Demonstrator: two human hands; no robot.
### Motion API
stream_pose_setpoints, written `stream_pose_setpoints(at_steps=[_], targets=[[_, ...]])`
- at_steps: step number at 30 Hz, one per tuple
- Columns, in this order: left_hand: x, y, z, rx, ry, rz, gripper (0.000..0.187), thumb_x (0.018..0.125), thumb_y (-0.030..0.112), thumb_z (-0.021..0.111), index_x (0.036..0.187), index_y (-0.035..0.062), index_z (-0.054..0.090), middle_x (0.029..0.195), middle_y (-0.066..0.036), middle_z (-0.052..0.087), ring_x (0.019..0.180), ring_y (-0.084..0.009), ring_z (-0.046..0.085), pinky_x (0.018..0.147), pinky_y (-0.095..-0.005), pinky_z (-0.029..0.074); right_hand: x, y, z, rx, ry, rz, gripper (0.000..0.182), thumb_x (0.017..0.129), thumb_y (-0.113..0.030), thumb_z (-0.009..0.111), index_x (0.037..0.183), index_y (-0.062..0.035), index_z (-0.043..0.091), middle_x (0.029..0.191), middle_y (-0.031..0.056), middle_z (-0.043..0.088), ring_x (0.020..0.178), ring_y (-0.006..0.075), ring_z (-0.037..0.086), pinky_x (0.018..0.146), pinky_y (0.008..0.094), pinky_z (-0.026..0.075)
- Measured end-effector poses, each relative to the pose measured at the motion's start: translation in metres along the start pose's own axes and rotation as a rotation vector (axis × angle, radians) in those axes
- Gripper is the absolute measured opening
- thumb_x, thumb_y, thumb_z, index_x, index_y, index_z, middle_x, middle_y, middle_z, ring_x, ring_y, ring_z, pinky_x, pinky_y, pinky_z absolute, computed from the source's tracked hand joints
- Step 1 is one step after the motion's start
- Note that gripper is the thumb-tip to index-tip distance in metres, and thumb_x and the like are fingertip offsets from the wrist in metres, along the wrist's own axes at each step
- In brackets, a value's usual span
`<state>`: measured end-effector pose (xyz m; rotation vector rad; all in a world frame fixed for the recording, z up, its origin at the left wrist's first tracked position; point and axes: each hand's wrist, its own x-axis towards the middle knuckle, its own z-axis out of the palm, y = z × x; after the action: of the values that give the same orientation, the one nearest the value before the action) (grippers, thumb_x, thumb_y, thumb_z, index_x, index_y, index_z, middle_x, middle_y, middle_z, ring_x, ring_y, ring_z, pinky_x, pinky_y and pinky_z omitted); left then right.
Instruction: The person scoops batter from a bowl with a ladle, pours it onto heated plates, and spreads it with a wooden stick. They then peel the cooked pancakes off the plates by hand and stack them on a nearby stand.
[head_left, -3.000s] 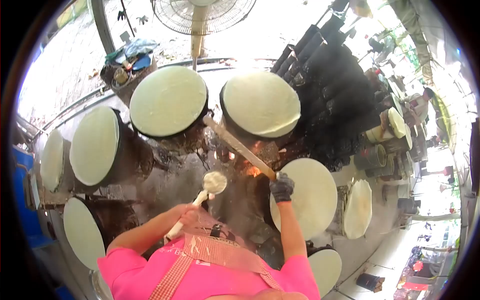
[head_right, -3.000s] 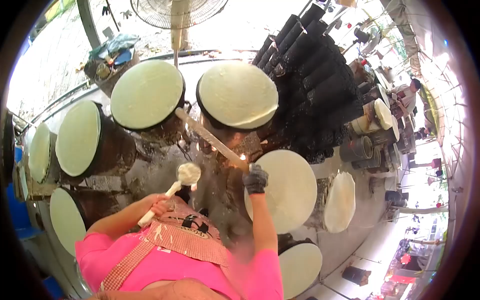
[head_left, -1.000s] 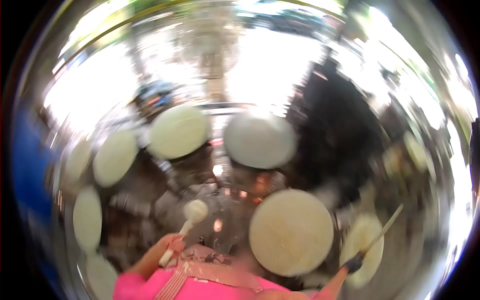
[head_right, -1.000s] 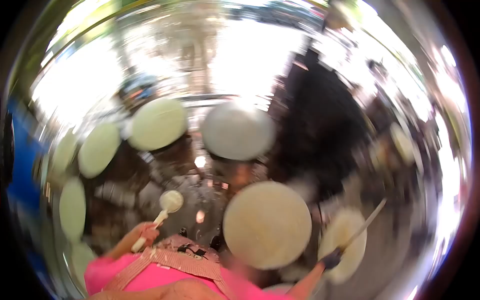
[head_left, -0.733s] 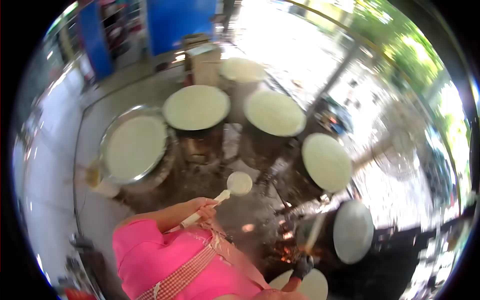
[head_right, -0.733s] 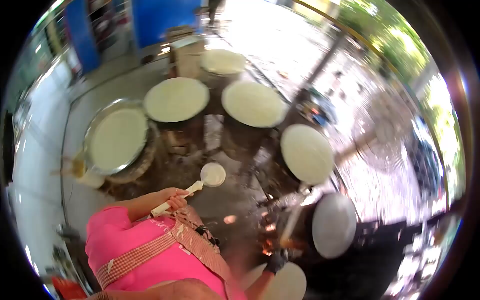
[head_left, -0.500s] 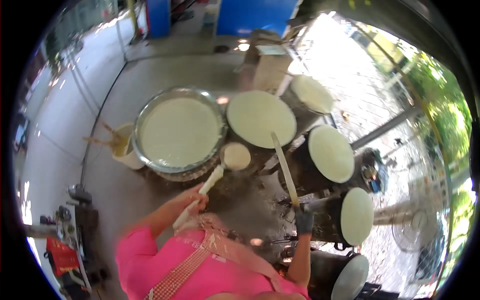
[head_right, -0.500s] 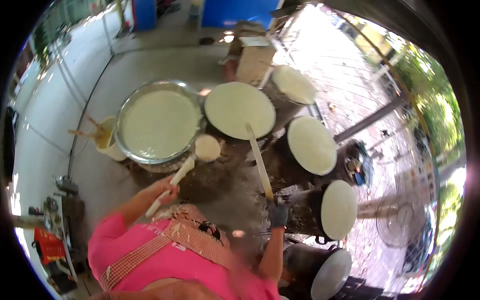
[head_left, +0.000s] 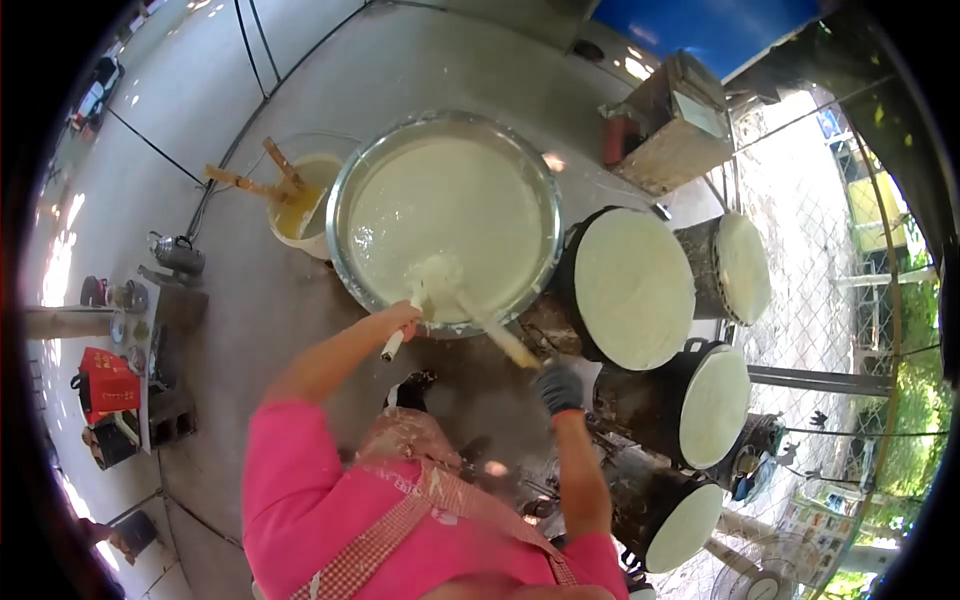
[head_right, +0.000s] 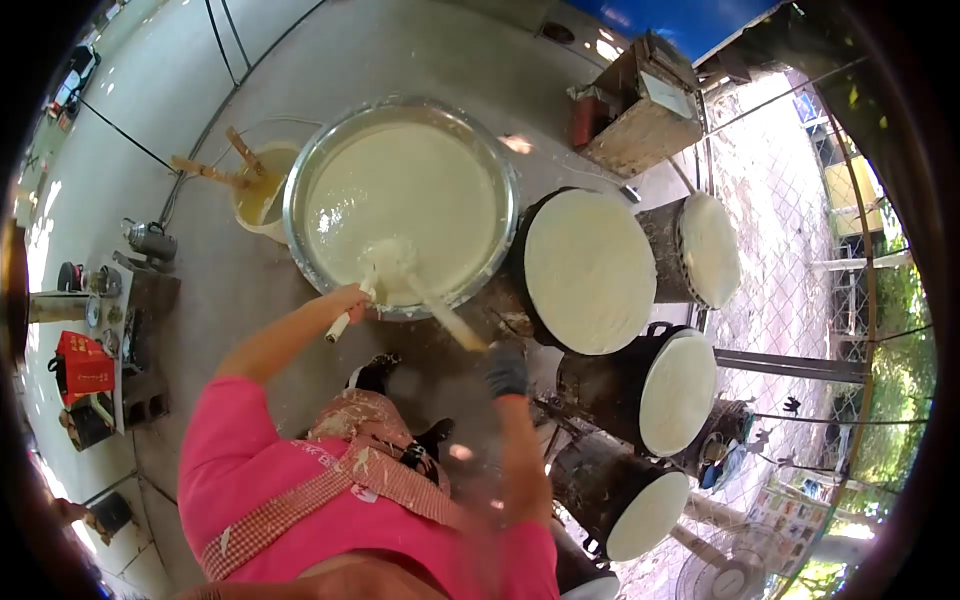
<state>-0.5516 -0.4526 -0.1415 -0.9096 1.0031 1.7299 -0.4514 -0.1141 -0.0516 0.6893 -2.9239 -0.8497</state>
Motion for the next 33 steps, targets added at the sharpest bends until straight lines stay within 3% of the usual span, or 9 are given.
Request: stream_pose_setpoints(at_steps=[3,5,6,11,17,21,27,29,33], targets=[[-0.097,0.002,0.064,-0.025,-0.101,0.095,0.024,0.083,0.016,0.048,0.065,0.009,0.035,0.046,0.001,0.031,0.031,-0.0063,0.03,0.026,-0.021,0.025,-0.059,-0.045,0.025,-1.082,0.2,0.196,0.042,0.087,-0.026,0.035,0.053,-0.009,0.05,0.047,0.0085,0.052,0.04,0.0195,0.052,0.038,0.0322,0.041],[-0.138,0.024,0.093,-0.401,-0.224,-0.111,0.022,0.084,0.016,0.048,0.067,0.0098,0.036,0.048,0.002,0.031,0.033,-0.0039,0.028,0.026,-0.0176,0.024,-0.065,-0.027,-0.029,0.461,0.215,0.25,0.033,0.084,-0.027,0.04,0.062,-0.0077,0.053,0.054,0.0104,0.054,0.045,0.0223,0.053,0.043,0.0337,0.042],[-0.179,0.033,0.112,-0.422,-0.301,-0.081,0.021,0.085,0.017,0.049,0.069,0.0115,0.036,0.05,0.003,0.031,0.034,-0.0024,0.027,0.026,-0.0159,0.022,-0.066,-0.015,-0.06,0.733,0.212,0.346,0.029,0.083,-0.028,0.043,0.066,-0.007,0.054,0.057,0.0114,0.055,0.047,0.0237,0.054,0.045,0.0344,0.043],[-0.358,0.066,0.19,0.079,-0.368,0.474,0.011,0.085,0.018,0.05,0.086,0.0209,0.04,0.055,0.007,0.027,0.038,0.0003,0.024,0.027,-0.0131,0.016,-0.04,0.062,-0.135,0.926,0.487,0.573,0.03,0.076,-0.03,0.055,0.088,-0.0038,0.06,0.074,0.0161,0.061,0.057,0.0305,0.056,0.056,0.0381,0.046],[-0.466,0.092,0.225,0.43,-0.262,0.929,0.026,0.084,0.019,0.05,0.108,0.0264,0.041,0.053,0.006,0.027,0.035,-0.0012,0.021,0.026,-0.0149,0.016,-0.009,0.142,-0.211,1.076,0.888,0.742,0.024,0.072,-0.025,0.065,0.081,-0.0029,0.062,0.065,0.0111,0.061,0.057,0.0222,0.057,0.056,0.0314,0.045],[-0.447,0.098,0.213,0.467,-0.115,1.057,0.035,0.083,0.016,0.048,0.115,0.022,0.034,0.052,0.004,0.029,0.034,-0.0042,0.025,0.027,-0.0197,0.018,0.018,0.114,-0.157,1.515,0.941,0.649,0.018,0.076,-0.021,0.061,0.078,-0.0032,0.061,0.059,0.0049,0.056,0.052,0.0131,0.049,0.05,0.0278,0.04],[-0.31,0.081,0.163,0.16,-0.307,0.131,0.011,0.085,0.019,0.045,0.078,0.0143,0.038,0.049,0.004,0.031,0.033,-0.0044,0.027,0.028,-0.0175,0.021,-0.047,0.01,-0.018,1.302,0.494,0.405,0.029,0.076,-0.035,0.058,0.079,-0.0061,0.064,0.058,0.007,0.054,0.051,0.0154,0.048,0.048,0.0316,0.036],[-0.299,0.069,0.188,0.138,-0.379,0.005,0.008,0.085,0.017,0.041,0.081,0.012,0.036,0.049,0.003,0.03,0.033,-0.0045,0.026,0.026,-0.0202,0.021,-0.109,0.023,-0.051,1.501,0.425,0.695,0.03,0.077,-0.036,0.059,0.081,-0.0064,0.065,0.057,0.0066,0.054,0.05,0.013,0.046,0.047,0.0305,0.036],[-0.311,-0.006,0.286,0.757,-0.358,0.535,0.011,0.086,0.017,0.039,0.076,0.0114,0.037,0.048,0.003,0.029,0.032,-0.0051,0.025,0.024,-0.0202,0.021,-0.216,0.064,-0.121,2.018,0.483,1.035,0.008,0.077,-0.011,0.054,0.079,-0.0065,0.06,0.067,0.0033,0.055,0.064,0.013,0.05,0.056,0.0286,0.04]])
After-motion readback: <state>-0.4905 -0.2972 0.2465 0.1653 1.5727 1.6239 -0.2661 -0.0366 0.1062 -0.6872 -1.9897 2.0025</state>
